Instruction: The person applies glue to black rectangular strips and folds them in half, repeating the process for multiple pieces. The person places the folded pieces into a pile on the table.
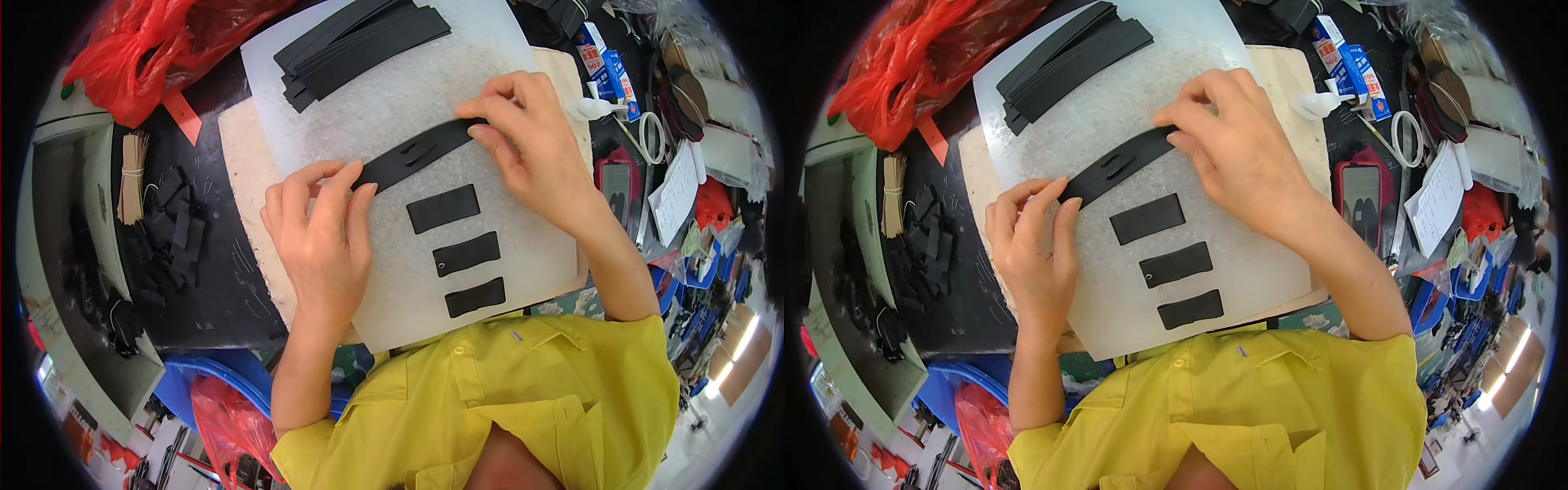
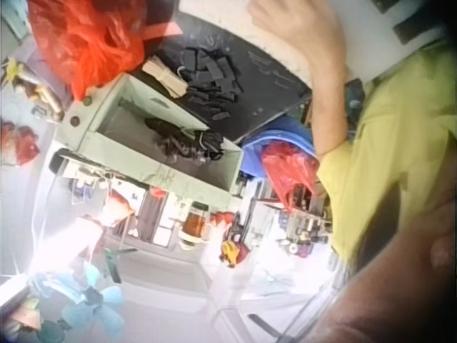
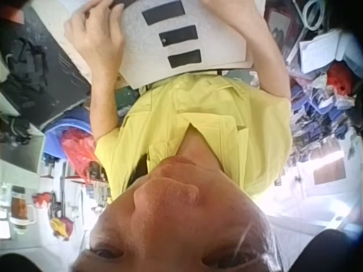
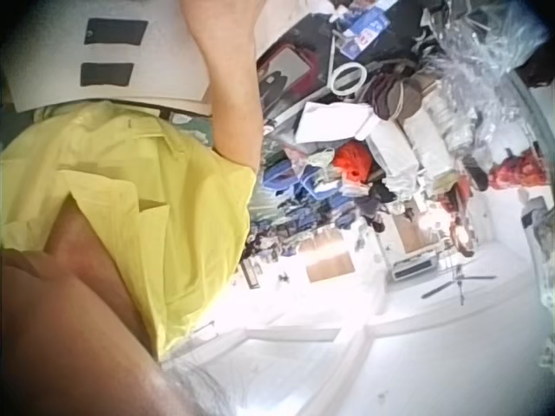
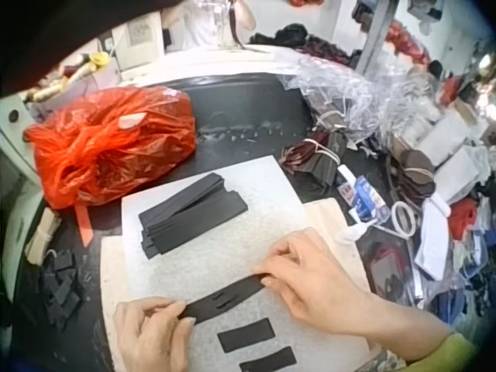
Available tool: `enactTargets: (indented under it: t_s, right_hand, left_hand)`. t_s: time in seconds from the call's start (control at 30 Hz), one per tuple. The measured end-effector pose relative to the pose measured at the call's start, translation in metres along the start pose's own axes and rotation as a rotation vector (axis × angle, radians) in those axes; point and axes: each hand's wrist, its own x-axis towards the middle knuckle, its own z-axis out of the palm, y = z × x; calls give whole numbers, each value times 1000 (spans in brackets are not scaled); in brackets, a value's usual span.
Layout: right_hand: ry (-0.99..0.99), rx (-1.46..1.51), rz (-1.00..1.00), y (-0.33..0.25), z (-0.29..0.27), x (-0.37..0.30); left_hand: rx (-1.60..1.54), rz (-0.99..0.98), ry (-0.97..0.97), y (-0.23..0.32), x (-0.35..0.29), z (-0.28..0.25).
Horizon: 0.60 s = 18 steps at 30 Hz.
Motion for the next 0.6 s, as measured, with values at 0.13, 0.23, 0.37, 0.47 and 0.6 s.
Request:
enactTargets:
  t_s: [0.13, 0.23, 0.37, 0.47, 0.6]
  right_hand:
    - [-29, 91, 28, -3, -7, 1]
    - [2, 217, 152, -9, -5, 0]
    - [6, 15, 95, -12, -4, -2]
    - [26, -96, 52, -18, 0, -3]
    - [63, -130, 31, -18, 6, -6]
  left_hand:
    - [-65, -41, 1, 1, 5, -2]
    - [-112, -34, -20, 2, 5, -2]
    - [-306, -155, 50, 19, 14, 0]
    - [-388, -95, 135, 27, 25, 8]
    - [-361, 1, 164, 35, 36, 11]
